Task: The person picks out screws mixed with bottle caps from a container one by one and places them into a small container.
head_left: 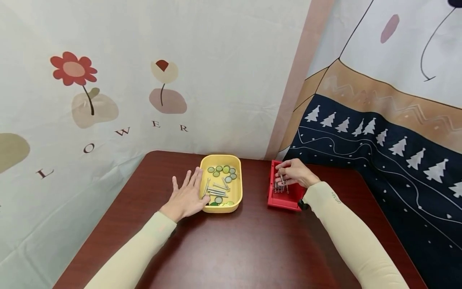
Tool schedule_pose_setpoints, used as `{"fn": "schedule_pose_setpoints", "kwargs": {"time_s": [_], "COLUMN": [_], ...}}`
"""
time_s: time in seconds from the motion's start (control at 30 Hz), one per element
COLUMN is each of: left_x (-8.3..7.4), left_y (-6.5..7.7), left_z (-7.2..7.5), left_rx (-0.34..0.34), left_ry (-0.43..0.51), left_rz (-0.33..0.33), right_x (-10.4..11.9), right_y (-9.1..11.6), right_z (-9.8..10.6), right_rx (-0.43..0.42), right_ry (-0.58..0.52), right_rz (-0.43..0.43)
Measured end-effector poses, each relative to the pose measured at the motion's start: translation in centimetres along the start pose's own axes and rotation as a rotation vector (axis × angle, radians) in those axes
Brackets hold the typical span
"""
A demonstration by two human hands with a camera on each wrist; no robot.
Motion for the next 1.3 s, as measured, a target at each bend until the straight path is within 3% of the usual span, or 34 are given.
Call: {"fn": "schedule_pose_setpoints", "kwargs": {"time_s": [0.53, 1.1, 1.3], "left_x": [0.0, 0.0, 0.0], "left_y": [0.0, -0.1, -0.1], "left_z": [-0.1, -0.1, 0.0], "left_rx": [-0.004, -0.008, -0.008], "left_ry": [0.001, 0.003, 0.004], "left_rz": [-0.001, 0.001, 0.000], "right_x": [0.0, 0.7, 0.7], "right_y": [-0.8, -1.2, -1.3], "right_z": [-0.7, -0.8, -0.9], "right_rx": [-0.056, -0.090, -0.086], "right_ry": [0.058, 0.206, 0.167], "right_rz": [-0.010, 0.008, -0.004]}}
Point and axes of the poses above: each hand's wrist, its own y-axis away from the middle knuckle, its own z-axis out of the back of the hand, x = y × z, the point moved 7 cm from there along -y, towards the middle knuckle, and after that the axes turned 1 degree about -x, right-handed, at the moved point
